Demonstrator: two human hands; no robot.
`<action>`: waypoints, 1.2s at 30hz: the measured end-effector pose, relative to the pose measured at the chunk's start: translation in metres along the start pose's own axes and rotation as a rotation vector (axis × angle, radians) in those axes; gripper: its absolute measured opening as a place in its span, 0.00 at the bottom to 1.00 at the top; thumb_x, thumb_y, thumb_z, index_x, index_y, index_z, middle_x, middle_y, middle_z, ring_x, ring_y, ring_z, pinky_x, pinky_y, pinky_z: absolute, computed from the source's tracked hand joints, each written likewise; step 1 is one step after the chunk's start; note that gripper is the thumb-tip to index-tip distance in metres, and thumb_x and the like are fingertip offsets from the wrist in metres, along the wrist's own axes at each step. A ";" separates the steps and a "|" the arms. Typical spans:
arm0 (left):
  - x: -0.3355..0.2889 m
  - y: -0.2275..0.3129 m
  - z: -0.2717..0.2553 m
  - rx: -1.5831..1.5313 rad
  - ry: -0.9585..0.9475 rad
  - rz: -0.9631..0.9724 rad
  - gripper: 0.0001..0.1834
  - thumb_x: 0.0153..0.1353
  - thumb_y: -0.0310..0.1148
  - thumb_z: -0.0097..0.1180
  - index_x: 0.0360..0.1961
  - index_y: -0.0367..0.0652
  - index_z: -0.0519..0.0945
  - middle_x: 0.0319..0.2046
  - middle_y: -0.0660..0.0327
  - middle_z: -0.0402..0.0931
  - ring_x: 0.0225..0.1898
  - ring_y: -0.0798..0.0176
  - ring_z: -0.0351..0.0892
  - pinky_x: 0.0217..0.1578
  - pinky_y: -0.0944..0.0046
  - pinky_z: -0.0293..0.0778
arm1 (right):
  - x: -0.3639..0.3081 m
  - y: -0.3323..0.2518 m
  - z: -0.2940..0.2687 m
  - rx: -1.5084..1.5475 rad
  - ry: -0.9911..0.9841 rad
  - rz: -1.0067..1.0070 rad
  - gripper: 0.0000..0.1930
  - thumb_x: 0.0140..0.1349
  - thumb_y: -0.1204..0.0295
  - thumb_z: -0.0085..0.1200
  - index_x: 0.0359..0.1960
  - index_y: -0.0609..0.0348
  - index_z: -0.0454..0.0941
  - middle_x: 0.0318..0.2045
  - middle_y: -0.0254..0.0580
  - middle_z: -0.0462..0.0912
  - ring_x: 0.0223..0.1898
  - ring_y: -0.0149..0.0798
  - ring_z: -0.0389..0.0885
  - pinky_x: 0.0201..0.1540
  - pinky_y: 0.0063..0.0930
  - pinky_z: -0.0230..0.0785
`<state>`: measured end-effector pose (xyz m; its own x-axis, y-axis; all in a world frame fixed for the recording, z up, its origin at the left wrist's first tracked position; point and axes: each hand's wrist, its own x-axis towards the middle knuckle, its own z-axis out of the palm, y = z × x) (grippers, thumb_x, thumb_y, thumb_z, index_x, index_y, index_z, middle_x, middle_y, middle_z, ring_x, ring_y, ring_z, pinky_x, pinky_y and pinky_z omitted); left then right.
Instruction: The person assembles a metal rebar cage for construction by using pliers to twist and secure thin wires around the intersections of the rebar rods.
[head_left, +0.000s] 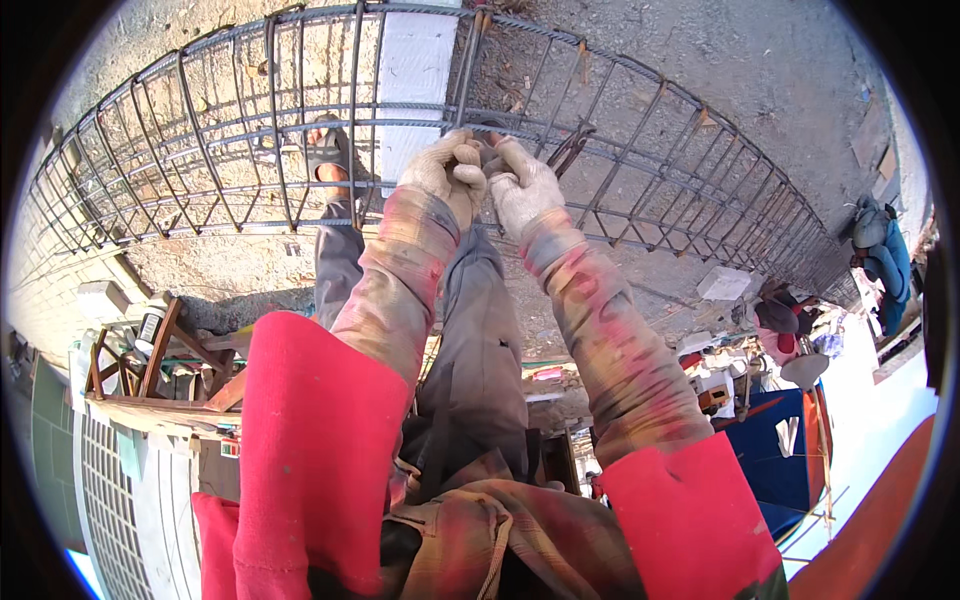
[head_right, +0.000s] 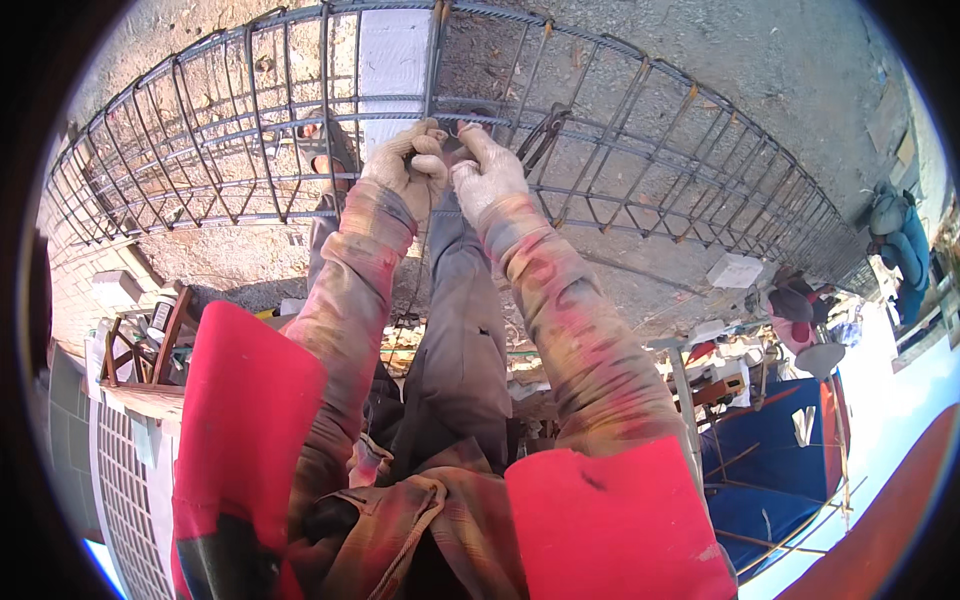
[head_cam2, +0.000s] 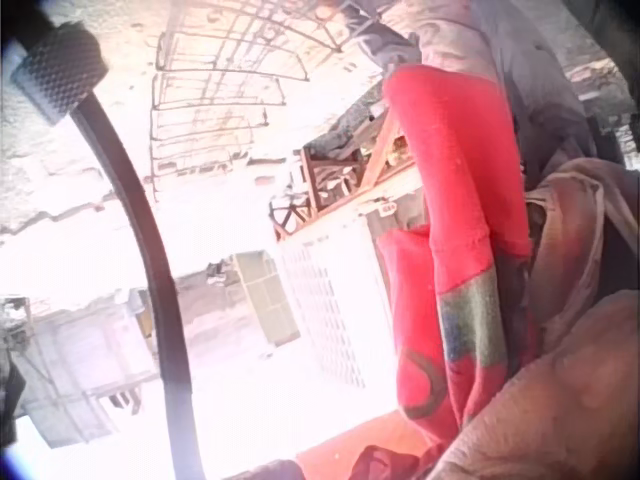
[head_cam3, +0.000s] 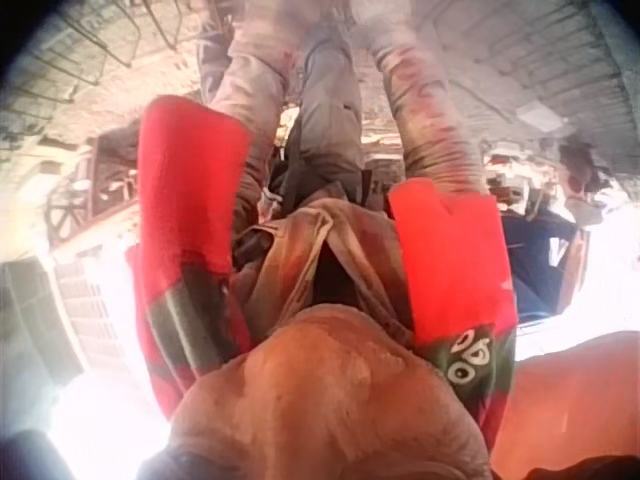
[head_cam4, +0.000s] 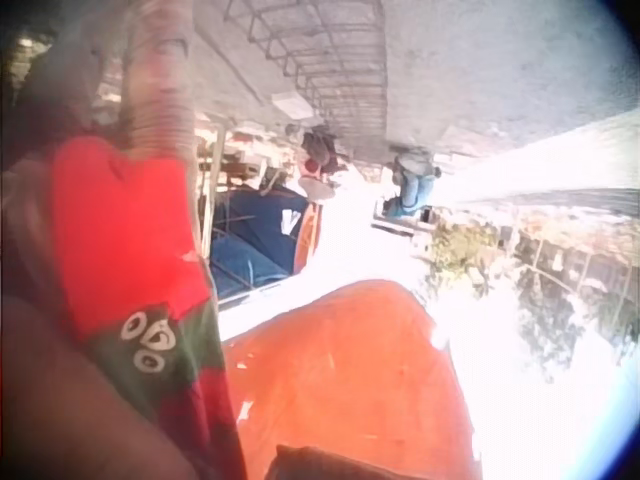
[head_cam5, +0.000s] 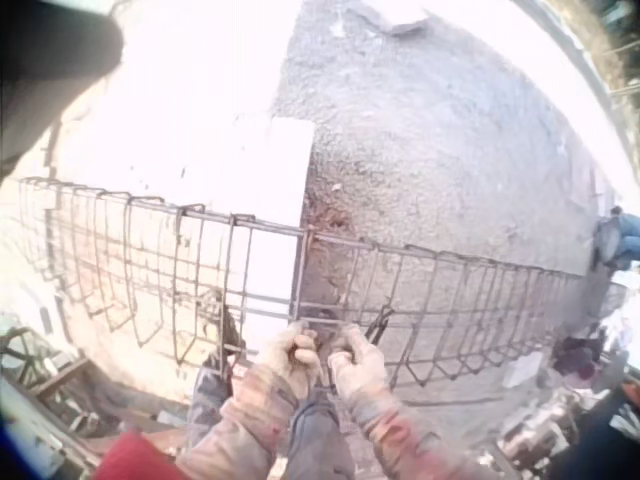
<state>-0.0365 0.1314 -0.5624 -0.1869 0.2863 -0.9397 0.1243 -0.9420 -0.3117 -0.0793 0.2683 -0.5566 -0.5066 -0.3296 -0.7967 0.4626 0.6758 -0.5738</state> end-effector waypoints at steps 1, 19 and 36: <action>0.004 -0.013 0.002 -0.032 -0.041 -0.001 0.10 0.63 0.32 0.51 0.38 0.34 0.71 0.27 0.62 0.71 0.22 0.76 0.72 0.15 0.78 0.66 | -0.004 0.005 -0.015 -0.027 0.193 0.032 0.21 0.50 0.79 0.49 0.49 0.57 0.72 0.31 0.47 0.79 0.31 0.36 0.78 0.38 0.26 0.70; 0.033 0.001 -0.028 1.203 0.568 0.370 0.16 0.47 0.41 0.62 0.21 0.37 0.79 0.16 0.60 0.74 0.19 0.62 0.73 0.26 0.61 0.70 | -0.004 0.077 -0.017 -0.212 0.190 0.509 0.30 0.44 0.75 0.61 0.51 0.62 0.65 0.34 0.42 0.80 0.35 0.33 0.78 0.41 0.25 0.70; 0.014 0.006 -0.012 0.975 0.354 0.516 0.10 0.49 0.35 0.59 0.31 0.41 0.82 0.24 0.67 0.76 0.24 0.73 0.71 0.28 0.71 0.67 | -0.067 0.065 -0.036 -0.122 0.631 -0.202 0.15 0.55 0.78 0.51 0.46 0.64 0.74 0.33 0.43 0.80 0.33 0.32 0.78 0.36 0.22 0.69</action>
<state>-0.0263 0.1318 -0.5795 -0.0307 -0.2838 -0.9584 -0.7264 -0.6523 0.2164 -0.0419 0.3581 -0.5336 -0.9198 -0.0342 -0.3909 0.2473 0.7228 -0.6453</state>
